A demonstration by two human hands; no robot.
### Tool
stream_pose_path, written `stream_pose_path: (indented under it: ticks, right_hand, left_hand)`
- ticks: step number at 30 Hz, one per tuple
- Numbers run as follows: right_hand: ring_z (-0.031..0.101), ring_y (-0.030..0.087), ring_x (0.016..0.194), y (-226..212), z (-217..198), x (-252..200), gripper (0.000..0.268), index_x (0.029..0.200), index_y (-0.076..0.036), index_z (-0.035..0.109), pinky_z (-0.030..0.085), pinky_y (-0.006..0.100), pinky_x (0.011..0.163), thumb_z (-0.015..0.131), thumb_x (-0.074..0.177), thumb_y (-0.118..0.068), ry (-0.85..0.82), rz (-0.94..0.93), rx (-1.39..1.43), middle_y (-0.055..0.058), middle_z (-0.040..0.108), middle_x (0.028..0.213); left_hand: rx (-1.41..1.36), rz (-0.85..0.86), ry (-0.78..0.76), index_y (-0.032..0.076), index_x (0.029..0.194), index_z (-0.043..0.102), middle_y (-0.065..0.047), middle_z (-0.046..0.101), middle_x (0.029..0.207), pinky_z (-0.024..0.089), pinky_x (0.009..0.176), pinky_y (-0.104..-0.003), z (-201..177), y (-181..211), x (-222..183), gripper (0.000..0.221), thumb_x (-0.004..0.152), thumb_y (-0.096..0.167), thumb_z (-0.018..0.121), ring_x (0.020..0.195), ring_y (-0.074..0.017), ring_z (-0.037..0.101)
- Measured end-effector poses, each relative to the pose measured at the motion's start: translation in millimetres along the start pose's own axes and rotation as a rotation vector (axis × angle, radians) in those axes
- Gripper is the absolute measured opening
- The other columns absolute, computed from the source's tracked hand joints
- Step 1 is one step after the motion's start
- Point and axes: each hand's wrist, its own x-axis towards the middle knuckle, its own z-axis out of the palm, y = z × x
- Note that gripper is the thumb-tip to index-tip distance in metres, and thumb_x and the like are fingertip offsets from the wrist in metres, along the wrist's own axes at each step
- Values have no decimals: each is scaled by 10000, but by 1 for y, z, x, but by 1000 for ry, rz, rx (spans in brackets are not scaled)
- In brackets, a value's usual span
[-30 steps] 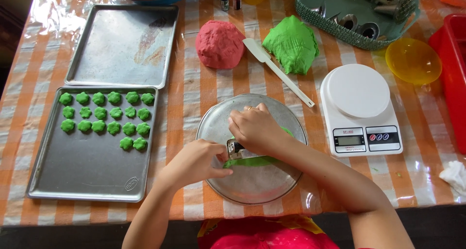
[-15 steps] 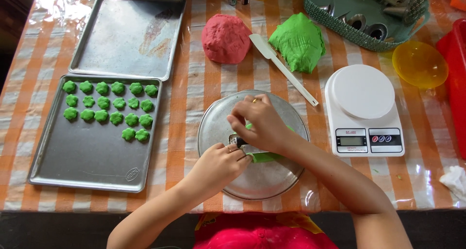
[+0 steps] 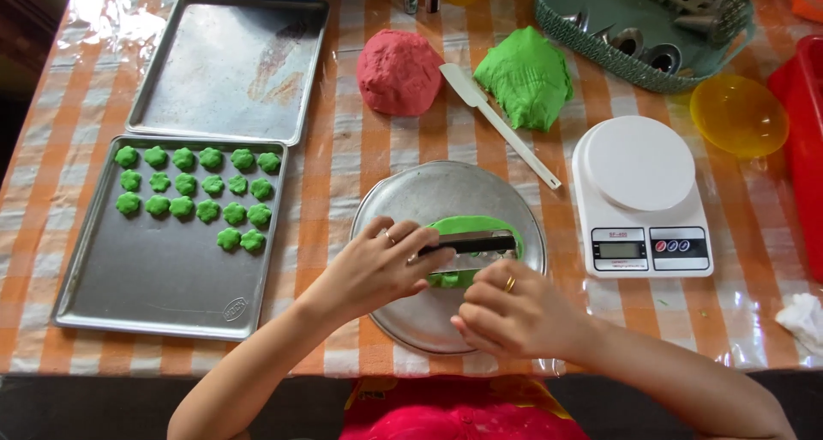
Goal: Molding green dough into small flower shapes using a rolling pin and a metal mold on a production table.
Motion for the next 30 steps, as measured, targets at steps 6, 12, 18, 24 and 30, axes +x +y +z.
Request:
stream_pose_path:
  ticks: [6,12,18,24,30]
  right_hand:
    - [543,340,1330,1,47,-38,400,1357,-87,543,433,497,1048,628,974,-163,-462,-203,-233,154,539,1482]
    - [636,319,1187,-1,71,-29,364,1267,-57,671,500,473,1011,684,904,-60,-414,-181,-284,130,676,1287]
    - [624,374,1234,-5,60,-36,458,1287,-52,663,486,552,1032,711,832,-26,-523,-175,-294,144,631,1367]
    - [596,339,1217,-9,62,-37,564,1387,-80,575,504,513,978,694,836,-62,-584,-146,-373,108,586,1398]
    - [527,336,1322,-17,53,-24,710,1542,-157,439,471,512,1013,658,867,-170,-685,-172,-598,109,529,1458]
  left_hand:
    - [-271,-167,-260,113,1263,581,-46,671,1090,448,893,-424,-16,-11,31,441,836,108,687,998,-265,652]
    - [-328,-134,-21,126,1381,522,-49,656,1318,492,883,-427,36,8,91,393,991,134,569,1156,-265,639]
    - [-489,-169,-145,87,1408,475,-108,637,1351,495,852,-478,73,12,101,377,1056,208,413,1190,-317,632]
    - [-546,-263,-147,79,1310,545,-119,685,1200,500,780,-475,75,15,96,321,1048,196,401,1036,-293,675]
    - [-595,-298,-177,96,1261,556,-112,686,1134,493,755,-481,72,14,97,292,1037,200,400,920,-302,673]
